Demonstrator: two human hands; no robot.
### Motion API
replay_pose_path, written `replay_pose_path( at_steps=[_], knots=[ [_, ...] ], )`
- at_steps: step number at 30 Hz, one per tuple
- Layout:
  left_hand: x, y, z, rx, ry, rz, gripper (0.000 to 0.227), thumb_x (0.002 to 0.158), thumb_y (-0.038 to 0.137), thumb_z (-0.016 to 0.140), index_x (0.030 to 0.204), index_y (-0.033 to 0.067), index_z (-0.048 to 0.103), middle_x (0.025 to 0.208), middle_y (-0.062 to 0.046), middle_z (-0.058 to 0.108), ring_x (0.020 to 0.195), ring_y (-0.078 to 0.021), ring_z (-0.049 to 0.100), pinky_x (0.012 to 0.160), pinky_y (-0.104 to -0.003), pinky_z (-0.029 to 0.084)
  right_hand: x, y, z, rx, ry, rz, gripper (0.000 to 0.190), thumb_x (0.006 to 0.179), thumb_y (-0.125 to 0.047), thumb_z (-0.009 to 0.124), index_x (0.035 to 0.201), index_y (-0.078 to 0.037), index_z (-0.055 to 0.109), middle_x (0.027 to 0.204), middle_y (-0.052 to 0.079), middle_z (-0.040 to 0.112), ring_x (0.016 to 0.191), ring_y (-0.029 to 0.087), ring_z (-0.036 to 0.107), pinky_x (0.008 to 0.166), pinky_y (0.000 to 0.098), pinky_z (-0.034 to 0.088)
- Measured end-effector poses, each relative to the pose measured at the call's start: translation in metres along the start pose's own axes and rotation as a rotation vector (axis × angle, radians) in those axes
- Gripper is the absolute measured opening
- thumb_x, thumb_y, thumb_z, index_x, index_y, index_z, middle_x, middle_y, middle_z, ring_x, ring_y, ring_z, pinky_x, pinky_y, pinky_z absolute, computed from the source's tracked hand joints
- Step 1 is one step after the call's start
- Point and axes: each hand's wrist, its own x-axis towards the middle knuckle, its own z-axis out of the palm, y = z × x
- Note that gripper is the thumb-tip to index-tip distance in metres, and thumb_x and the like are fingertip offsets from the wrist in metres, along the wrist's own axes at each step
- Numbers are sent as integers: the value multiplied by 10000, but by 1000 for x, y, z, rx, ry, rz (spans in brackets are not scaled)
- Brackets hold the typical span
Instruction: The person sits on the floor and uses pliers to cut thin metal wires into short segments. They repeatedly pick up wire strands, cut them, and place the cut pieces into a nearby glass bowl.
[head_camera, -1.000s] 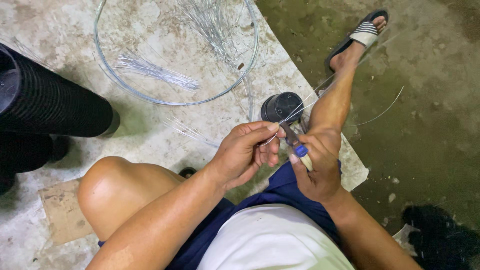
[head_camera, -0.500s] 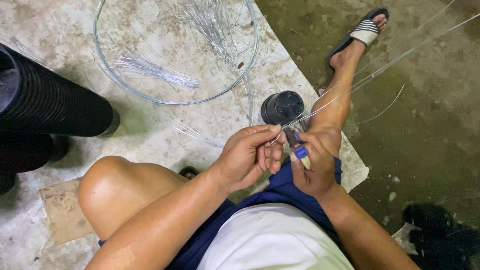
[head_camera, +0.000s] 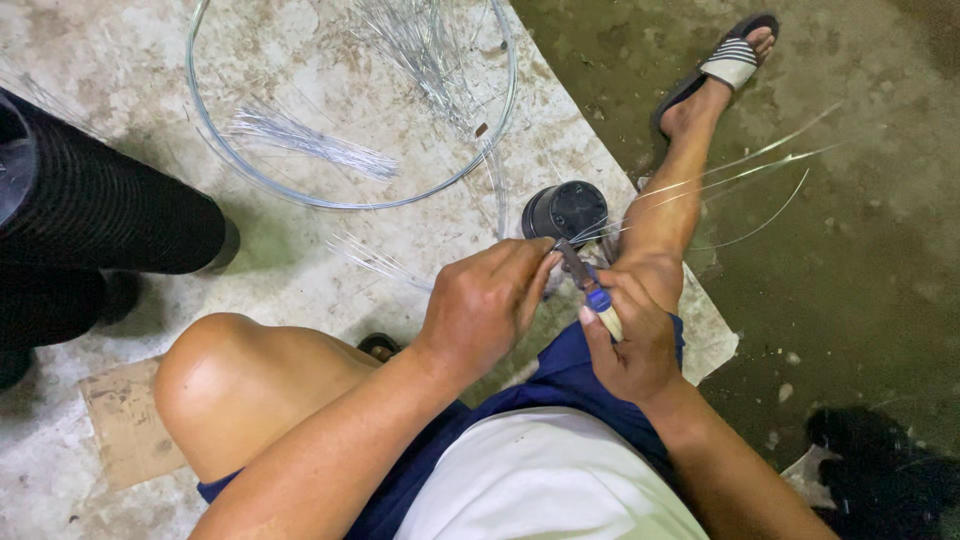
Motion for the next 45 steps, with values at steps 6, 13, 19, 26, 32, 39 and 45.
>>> replay_pose_path(
  at_steps=[6, 13, 19, 26, 32, 39, 45],
  knots=[
    [-5, -5, 7, 2, 30, 39, 128, 978, 52, 714, 1075, -7, 655, 930, -145, 706, 797, -305, 702, 674, -379, 559, 2, -7, -3, 6, -6, 36, 151, 947, -41, 626, 1062, 56, 617, 1040, 240, 651, 914, 395, 666, 792, 401, 533],
    [-8, -6, 7, -22, 2, -9, 145, 946, 13, 695, 1079, -8, 641, 889, -165, 688, 773, -328, 696, 646, -398, 547, 4, -13, -7, 225, -103, 149, 140, 993, -52, 577, 1053, 34, 671, 1110, 194, 697, 1021, 306, 713, 913, 361, 543],
    [-7, -6, 9, -73, 19, -66, 89, 965, 16, 684, 1042, 11, 641, 851, -169, 678, 752, -333, 693, 631, -405, 536, 6, -16, -7, 173, -100, 143, 146, 987, -61, 585, 1049, 36, 676, 1127, 207, 681, 1024, 318, 701, 908, 363, 538],
    [-6, -4, 10, -105, 1, -144, 39, 992, 51, 669, 978, 29, 640, 770, -156, 668, 694, -330, 692, 592, -405, 525, 9, -15, -7, 55, -70, 45, 159, 973, -57, 600, 1090, 48, 624, 1080, 231, 659, 937, 375, 676, 823, 392, 535],
    [-4, -3, 10, -295, -41, -258, 83, 1029, 74, 603, 971, 23, 635, 764, -112, 722, 680, -237, 751, 601, -340, 567, 8, -11, -5, 98, -83, 84, 181, 973, -49, 577, 1115, 57, 614, 1015, 219, 647, 903, 367, 662, 798, 390, 529],
    [-2, -5, 8, -393, -115, -370, 132, 1045, 90, 562, 983, 2, 638, 750, -90, 738, 671, -191, 768, 600, -314, 587, 9, -13, -11, 251, -188, 212, 156, 963, -58, 555, 1034, 30, 663, 969, 165, 676, 842, 297, 682, 781, 363, 537],
    [-3, -3, 11, -379, -88, -412, 150, 1045, 98, 566, 966, -2, 644, 749, -88, 749, 663, -169, 773, 585, -298, 588, 12, -22, -10, 159, -144, 165, 169, 986, -78, 582, 1079, 44, 654, 1052, 192, 680, 928, 315, 701, 807, 358, 542]
  ],
)
